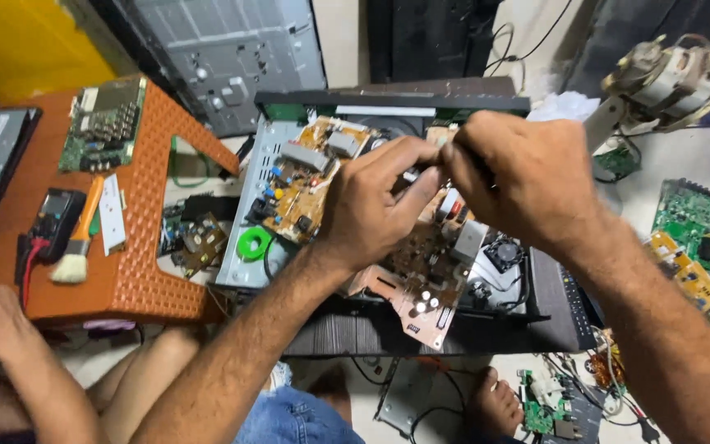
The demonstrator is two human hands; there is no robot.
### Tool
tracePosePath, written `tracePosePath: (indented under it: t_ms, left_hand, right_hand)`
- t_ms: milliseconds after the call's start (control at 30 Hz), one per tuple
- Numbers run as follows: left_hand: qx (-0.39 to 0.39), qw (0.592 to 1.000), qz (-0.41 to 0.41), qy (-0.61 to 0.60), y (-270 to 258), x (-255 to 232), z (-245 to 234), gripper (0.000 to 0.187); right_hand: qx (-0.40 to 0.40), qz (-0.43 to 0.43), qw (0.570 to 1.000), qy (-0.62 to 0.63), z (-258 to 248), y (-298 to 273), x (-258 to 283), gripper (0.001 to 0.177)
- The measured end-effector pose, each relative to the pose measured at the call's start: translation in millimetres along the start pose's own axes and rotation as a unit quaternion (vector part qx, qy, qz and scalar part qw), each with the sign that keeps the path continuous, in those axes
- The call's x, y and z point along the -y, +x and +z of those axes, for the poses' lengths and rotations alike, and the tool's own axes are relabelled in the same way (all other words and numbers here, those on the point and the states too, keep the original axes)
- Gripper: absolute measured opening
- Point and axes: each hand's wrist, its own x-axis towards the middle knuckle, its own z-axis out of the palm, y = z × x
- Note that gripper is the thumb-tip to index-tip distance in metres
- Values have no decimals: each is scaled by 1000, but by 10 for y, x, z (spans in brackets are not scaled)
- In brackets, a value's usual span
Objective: Connecting internal wiring and components within an electronic device during repair
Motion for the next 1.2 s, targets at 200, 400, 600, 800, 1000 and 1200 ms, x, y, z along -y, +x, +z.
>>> tracePosePath:
  t_ms: [200,400,600,800,1000,1200]
  left_hand:
    - [-4,999,-30,-19,-47,243,64,9]
    - [-32,992,-81,-92,39,188,56,12]
    - [-30,993,-83,-81,83,124,87,13]
    - [-35,988,-72,-134,145,-27,50,16]
    - [-30,983,-82,-163,63,59,148,15]
    - [4,982,-125,-139,51,-5,85,14]
  right_hand:
    - [38,96,979,176,-42,187,2,24]
    - [21,213,840,499,-195,170,-127,14]
    - [27,190,846,497,-132,99,-130,13]
    - [67,225,825,514,106,-16,-323,11]
    - [165,237,792,537,330,-130,-222,13]
    - [28,149,928,341,-109,-5,-191,18]
